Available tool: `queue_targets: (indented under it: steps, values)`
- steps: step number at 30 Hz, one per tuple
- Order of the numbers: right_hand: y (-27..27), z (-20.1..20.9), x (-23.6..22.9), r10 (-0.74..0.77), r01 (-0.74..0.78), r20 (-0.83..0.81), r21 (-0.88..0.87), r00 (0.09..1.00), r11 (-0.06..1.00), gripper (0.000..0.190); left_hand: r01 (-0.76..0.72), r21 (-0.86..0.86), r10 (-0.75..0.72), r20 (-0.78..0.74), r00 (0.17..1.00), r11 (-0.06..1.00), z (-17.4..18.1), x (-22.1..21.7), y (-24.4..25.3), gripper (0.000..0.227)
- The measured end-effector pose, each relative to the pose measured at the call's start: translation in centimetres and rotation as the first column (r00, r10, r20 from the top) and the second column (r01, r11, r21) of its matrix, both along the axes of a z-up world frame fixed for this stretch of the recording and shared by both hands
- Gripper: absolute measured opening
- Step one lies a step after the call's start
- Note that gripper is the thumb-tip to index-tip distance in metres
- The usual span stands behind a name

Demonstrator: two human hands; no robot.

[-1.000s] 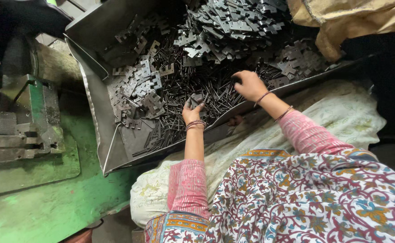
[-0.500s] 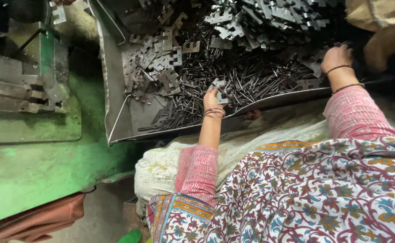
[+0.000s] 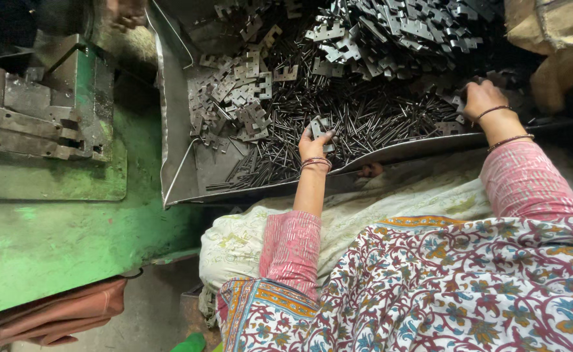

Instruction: The person sits on the floor and repeatedly picks up small metal plates and pins from a metal bin, inserts the pins into the plates, and places the assembled units back into the bin. The task is performed by hand without tools.

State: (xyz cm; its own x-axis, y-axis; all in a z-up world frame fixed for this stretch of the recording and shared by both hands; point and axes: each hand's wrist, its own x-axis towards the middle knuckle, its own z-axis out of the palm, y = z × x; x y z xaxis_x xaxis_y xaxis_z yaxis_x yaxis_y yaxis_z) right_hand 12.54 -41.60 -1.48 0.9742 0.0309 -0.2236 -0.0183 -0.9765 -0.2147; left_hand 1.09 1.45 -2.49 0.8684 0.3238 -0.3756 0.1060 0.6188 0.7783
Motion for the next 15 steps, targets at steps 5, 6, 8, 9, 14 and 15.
queue_targets:
  steps: [5,6,8,9,14,15]
  values:
    - [-0.7,0.3,-0.2,0.028,-0.016,-0.129,0.099,0.991,0.995,0.052,0.003,0.077,-0.002,-0.011,1.0,0.997,0.0,-0.1,0.0,0.052]
    - [-0.7,0.5,-0.2,0.058,-0.049,-0.115,0.081,0.992,0.995,0.05,0.015,0.069,-0.013,-0.028,1.0,0.998,0.0,-0.1,0.0,0.05]
    - [-0.4,0.8,-0.3,0.121,-0.117,-0.092,0.043,0.988,0.992,0.047,0.027,0.045,-0.024,-0.054,0.998,0.999,-0.2,0.0,0.1,0.046]
    - [0.0,0.8,-0.4,0.156,-0.152,-0.11,0.043,0.982,0.987,0.049,0.029,0.031,-0.027,-0.063,0.998,0.999,-0.3,0.1,0.2,0.045]
    - [3.0,1.1,-1.4,0.403,-0.402,-0.048,0.024,0.914,0.915,0.037,0.077,-0.109,-0.087,-0.086,0.992,0.991,-1.9,0.5,0.5,0.036]
    - [3.8,1.1,-1.8,0.415,-0.416,-0.032,-0.042,0.909,0.908,0.029,0.085,-0.129,-0.093,-0.057,0.994,0.988,-2.2,0.8,0.5,0.036]
